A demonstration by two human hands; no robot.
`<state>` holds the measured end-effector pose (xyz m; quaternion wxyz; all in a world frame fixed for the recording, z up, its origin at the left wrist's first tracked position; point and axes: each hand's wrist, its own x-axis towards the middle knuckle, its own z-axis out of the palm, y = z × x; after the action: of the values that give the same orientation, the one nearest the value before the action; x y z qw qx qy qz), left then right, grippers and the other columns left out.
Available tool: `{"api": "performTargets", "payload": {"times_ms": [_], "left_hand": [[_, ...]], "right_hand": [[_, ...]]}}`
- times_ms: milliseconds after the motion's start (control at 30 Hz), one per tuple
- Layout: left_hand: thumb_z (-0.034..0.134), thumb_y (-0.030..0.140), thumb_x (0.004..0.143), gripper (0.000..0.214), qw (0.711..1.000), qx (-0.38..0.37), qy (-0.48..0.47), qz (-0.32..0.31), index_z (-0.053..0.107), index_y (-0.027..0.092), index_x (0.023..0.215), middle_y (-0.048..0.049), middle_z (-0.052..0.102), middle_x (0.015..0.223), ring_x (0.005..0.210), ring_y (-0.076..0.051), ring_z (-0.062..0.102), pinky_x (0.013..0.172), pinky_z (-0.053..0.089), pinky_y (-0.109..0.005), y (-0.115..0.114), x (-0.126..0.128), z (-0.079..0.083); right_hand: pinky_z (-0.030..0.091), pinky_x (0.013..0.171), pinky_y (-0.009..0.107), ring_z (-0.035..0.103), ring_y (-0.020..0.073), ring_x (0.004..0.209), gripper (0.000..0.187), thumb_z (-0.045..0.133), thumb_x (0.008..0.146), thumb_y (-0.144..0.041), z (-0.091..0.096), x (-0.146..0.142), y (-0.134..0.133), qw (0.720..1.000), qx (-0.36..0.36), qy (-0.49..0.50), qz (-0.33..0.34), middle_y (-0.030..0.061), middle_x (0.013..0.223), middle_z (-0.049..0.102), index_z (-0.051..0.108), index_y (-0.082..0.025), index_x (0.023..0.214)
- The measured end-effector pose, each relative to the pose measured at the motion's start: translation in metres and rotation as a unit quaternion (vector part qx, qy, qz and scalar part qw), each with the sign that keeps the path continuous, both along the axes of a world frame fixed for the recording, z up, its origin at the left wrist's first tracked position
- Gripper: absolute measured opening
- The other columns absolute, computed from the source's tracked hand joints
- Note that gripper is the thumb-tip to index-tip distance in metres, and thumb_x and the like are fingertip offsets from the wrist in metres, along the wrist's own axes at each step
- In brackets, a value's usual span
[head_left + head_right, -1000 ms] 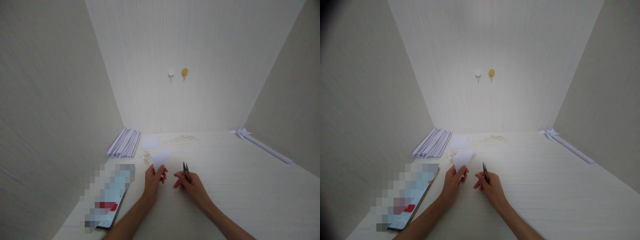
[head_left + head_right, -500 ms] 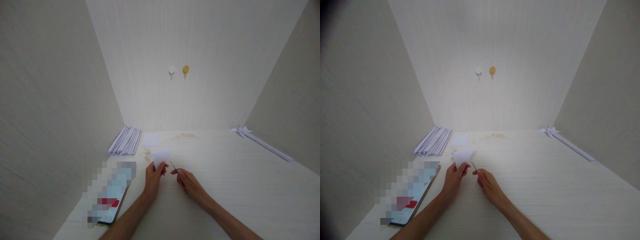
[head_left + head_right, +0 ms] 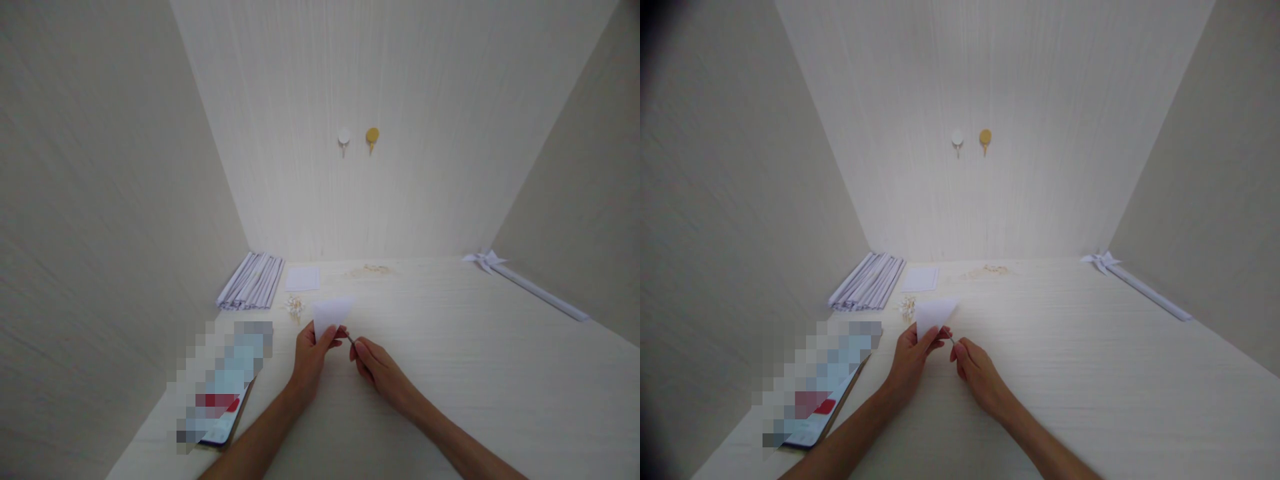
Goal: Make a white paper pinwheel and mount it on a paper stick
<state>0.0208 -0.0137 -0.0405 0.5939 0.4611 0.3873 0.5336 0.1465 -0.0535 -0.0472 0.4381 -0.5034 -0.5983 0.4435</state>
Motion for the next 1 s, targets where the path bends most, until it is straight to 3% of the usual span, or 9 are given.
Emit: {"api": "performTargets", "payload": {"times_ms": [1000], "left_hand": [[0.056,0.026,0.065,0.016,0.999,0.020,0.041,-0.004,0.059,0.011,0.071,-0.0055,0.064,0.071,0.067,-0.015,0.058,0.061,0.046,-0.025,0.0018,-0.0004,-0.0023]], "right_hand": [[0.025,0.043,0.021,0.030,0.0095,0.044,0.035,0.024,0.081,-0.041,0.0050,-0.0015,0.0000,0.999,0.004,-0.050,-0.009,-0.0057,0.046,0.032,0.039,-0.018,0.059]]}}
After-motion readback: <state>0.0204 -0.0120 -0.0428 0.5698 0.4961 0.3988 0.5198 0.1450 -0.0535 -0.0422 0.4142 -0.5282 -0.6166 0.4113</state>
